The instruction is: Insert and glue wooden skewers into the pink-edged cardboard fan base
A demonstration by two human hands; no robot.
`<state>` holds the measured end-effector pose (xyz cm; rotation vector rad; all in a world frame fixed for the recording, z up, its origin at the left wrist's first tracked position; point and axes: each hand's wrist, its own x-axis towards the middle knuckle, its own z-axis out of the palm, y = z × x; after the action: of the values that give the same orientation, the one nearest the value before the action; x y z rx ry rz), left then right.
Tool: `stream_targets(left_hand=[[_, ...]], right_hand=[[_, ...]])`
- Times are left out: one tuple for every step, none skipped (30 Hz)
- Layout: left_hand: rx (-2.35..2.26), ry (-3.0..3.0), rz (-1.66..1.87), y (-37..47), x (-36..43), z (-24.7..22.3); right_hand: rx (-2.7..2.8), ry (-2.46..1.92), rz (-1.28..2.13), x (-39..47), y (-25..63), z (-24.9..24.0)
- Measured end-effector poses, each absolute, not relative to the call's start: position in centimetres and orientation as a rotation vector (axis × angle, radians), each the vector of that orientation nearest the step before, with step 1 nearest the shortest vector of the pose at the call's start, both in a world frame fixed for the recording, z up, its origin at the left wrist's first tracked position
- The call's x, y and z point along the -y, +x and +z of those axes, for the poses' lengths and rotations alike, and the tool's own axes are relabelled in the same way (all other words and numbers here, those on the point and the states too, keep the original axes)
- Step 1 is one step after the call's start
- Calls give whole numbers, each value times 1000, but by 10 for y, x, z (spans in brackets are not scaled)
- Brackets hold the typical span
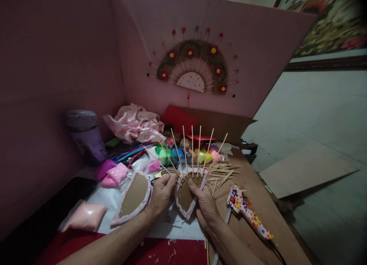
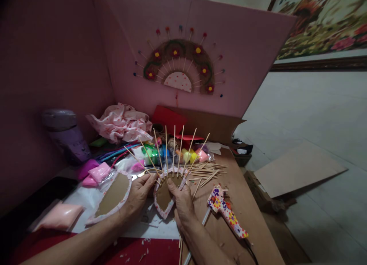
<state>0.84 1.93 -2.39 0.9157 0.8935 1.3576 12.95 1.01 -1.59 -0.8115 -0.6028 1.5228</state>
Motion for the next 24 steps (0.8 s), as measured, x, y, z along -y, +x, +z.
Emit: stream_targets(left_hand=[[-895,915,1358,8,-20,-25],[-899,914,1357,8,-20,-26],[-900,914,1356,8,-20,-27],[-899,916,1355,8,-20,-27],[-899,921,1358,8,-21,-28],[-899,926,1364,8,-21,-28],[-898,930,1370,8,-21,-27],[-897,932,1375,8,-21,-27],[-895,932,1380,8,-21,-27],[-893,930,1382,8,-21,-26],[-893,928,1382,8,-20,-25],[-895,927,1379,9,-20,-24],[-898,925,1376,9,-20,-23],[-900,923,1370,9,-20,-22],[-902,921,1364,9,-19,-21],[-902,920,1358,9,-19,-20],[-901,918,1357,10,-18,-20],[-899,916,1356,10,-18,-19],[-901,915,1355,10,-18,-19],[-903,915,1354,9,-18,-18],[-904,916,1352,9,-18,-18],[-905,918,1349,9,-18,-18],[-907,920,1349,9,-18,-18],[-909,923,1348,9,-18,-19]], right_hand=[[604,-814,1517,-10,130,-16],[604,-816,1513,-10,130,-16],[604,-815,1513,-11,130,-15],[605,-812,1520,-11,130,-15],[607,-805,1532,-10,129,-15],[611,-794,1547,-10,129,-15],[615,-783,1563,-10,129,-15],[616,-773,1573,-10,129,-15],[616,-765,1577,-9,130,-15],[615,-760,1576,-9,130,-15],[614,-757,1574,-9,130,-15],[616,-757,1573,-9,130,-15],[621,-757,1575,-9,130,-15],[625,-756,1578,-9,130,-15],[627,-755,1582,-9,130,-15],[625,-753,1583,-9,130,-15],[621,-750,1582,-10,130,-15],[617,-747,1582,-10,130,-15],[615,-744,1583,-10,130,-15],[615,-741,1585,-10,130,-16],[616,-738,1586,-10,130,-16],[619,-738,1587,-10,130,-16],[621,-738,1589,-9,130,-17],[622,-738,1590,-9,130,-17]])
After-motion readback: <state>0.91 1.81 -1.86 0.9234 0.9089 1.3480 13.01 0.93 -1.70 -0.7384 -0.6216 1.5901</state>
